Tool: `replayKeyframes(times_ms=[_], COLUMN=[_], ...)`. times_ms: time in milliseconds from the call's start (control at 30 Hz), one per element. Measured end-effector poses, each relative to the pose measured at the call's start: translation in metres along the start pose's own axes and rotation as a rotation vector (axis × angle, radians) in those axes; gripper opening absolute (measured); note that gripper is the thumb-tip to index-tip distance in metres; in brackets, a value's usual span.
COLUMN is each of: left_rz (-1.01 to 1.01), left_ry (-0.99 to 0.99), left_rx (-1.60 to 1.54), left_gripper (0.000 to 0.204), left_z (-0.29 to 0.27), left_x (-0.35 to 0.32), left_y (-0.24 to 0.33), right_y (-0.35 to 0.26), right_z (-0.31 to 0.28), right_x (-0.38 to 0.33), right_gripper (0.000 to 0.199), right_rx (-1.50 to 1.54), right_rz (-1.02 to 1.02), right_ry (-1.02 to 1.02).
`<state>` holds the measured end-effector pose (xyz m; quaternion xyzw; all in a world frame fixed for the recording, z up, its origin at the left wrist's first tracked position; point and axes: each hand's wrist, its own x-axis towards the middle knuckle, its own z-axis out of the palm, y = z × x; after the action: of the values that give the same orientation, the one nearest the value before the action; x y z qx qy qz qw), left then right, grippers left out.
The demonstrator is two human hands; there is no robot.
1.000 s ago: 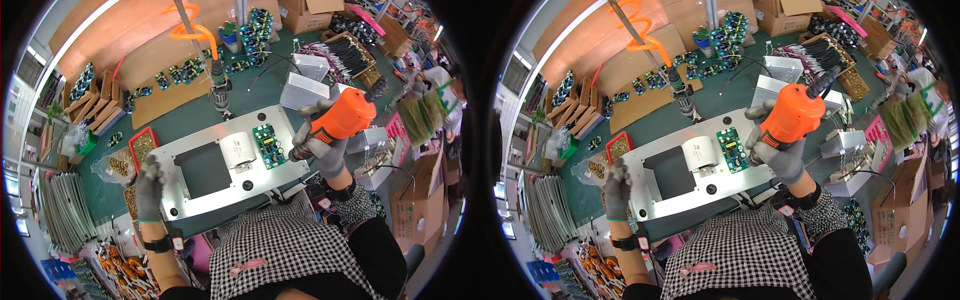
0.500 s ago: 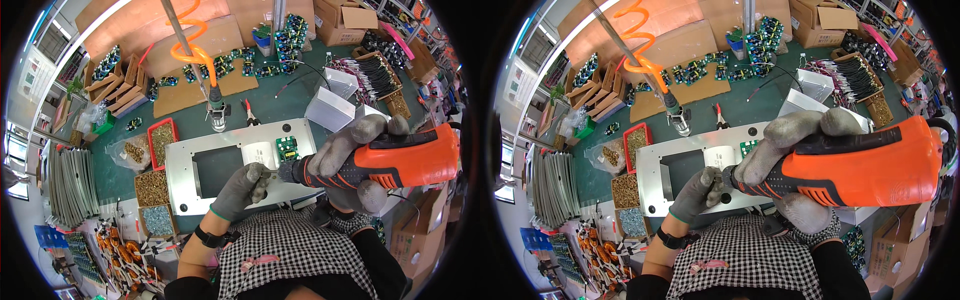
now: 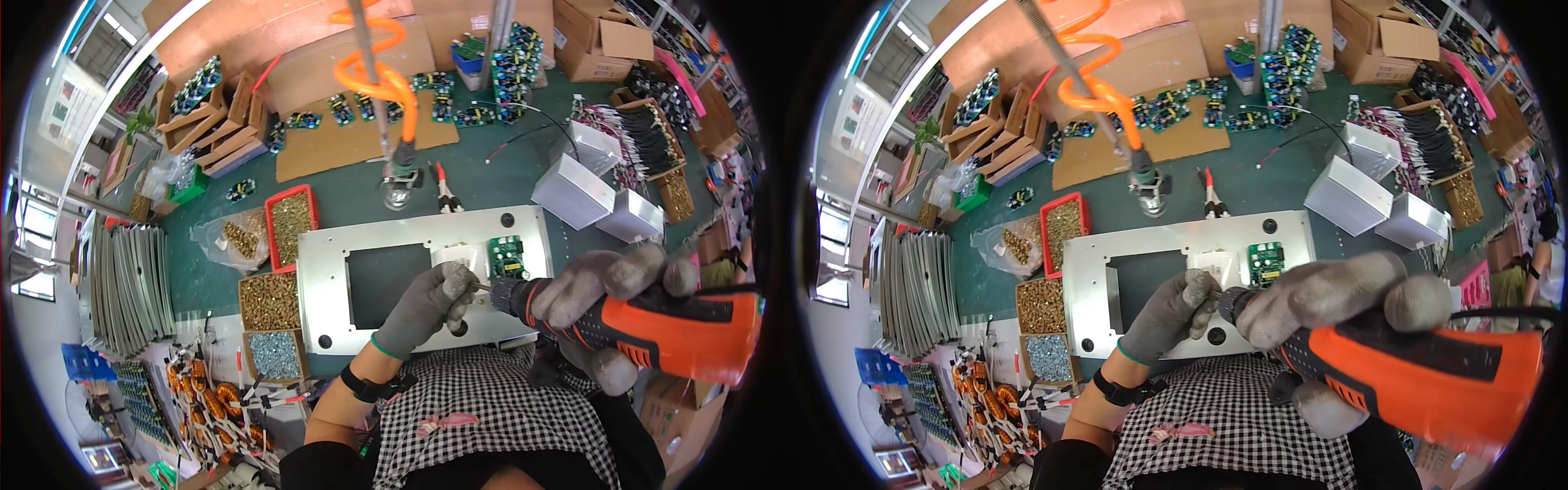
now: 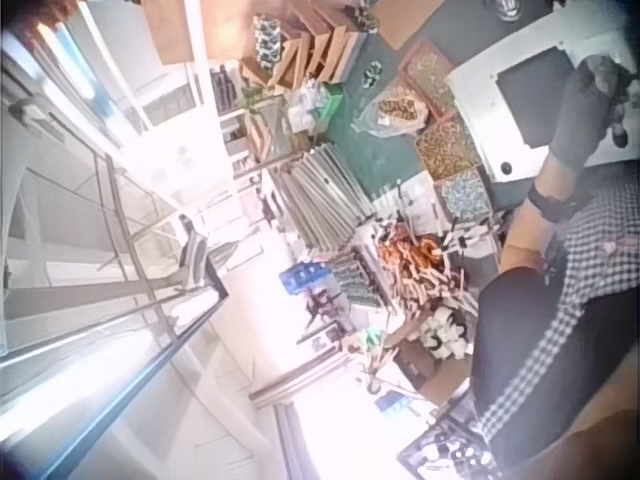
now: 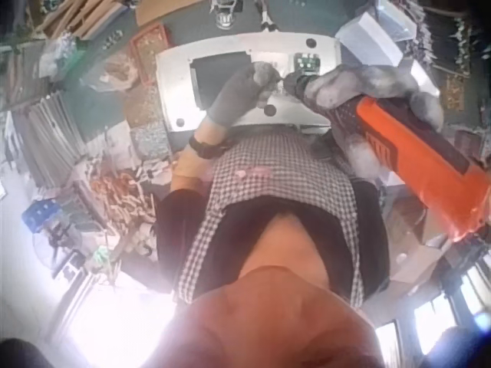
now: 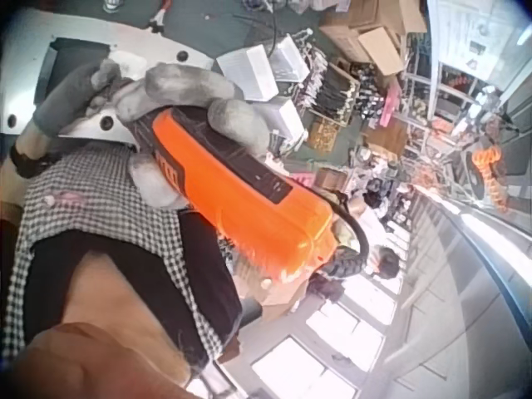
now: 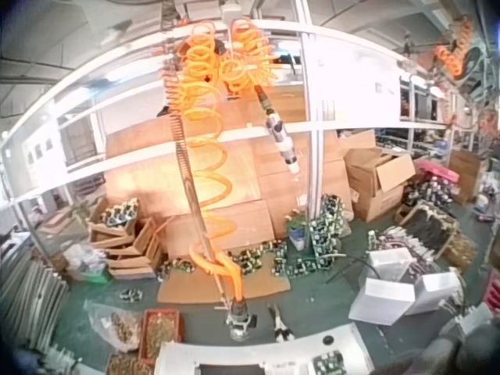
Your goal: Assembling components of an electronic box, including PCBs and brackets, using power screwdrivers on an assembly line.
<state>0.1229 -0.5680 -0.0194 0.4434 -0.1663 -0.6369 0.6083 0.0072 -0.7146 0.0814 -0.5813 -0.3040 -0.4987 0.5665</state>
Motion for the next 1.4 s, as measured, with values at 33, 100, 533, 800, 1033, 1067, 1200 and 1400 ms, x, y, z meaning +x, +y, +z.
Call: replayKeyframes(times_ms=[33,100,533,800,1033,1067,1200,1400], left_rz=[0.008,0.004,0.411,0.287,0.273,0.268,0.276,0.418], left_ry=[0.023,0.018,0.682,1.048,1.111,1.112,1.090,1.149], left_rx=[-0.001,-0.047,0.322,0.564,0.565,0.564,0.438,0.323], left_gripper=[0.045,0.045,0.046,0.026,0.028,0.028,0.032,0.033], left_z=[-0.002,-0.005,-0.144,-0.323,-0.314,-0.312,-0.302,-0.235], left_x=[-0.002,-0.001,-0.033,-0.028,-0.029,-0.032,-0.052,-0.091], left_y=[0.001,0.001,0.046,0.058,0.057,0.057,0.053,0.052], right_y=[-0.001,0.003,0.014,0.038,0.049,0.049,0.054,0.061], right_z=[0.001,0.008,-0.025,-0.040,-0.045,-0.045,-0.031,-0.030], right_x=[0.001,-0.001,-0.011,-0.042,-0.043,-0.042,-0.046,-0.052], right_gripper=[0.080,0.083,0.070,0.064,0.065,0.063,0.040,0.061], right_rx=[-0.008,-0.009,-0.272,-0.336,-0.328,-0.325,-0.040,-0.524], right_rz=[0.006,-0.018,0.279,0.476,0.525,0.557,0.703,0.606], right_ry=[-0.038,-0.043,0.290,0.361,0.348,0.347,0.453,0.058])
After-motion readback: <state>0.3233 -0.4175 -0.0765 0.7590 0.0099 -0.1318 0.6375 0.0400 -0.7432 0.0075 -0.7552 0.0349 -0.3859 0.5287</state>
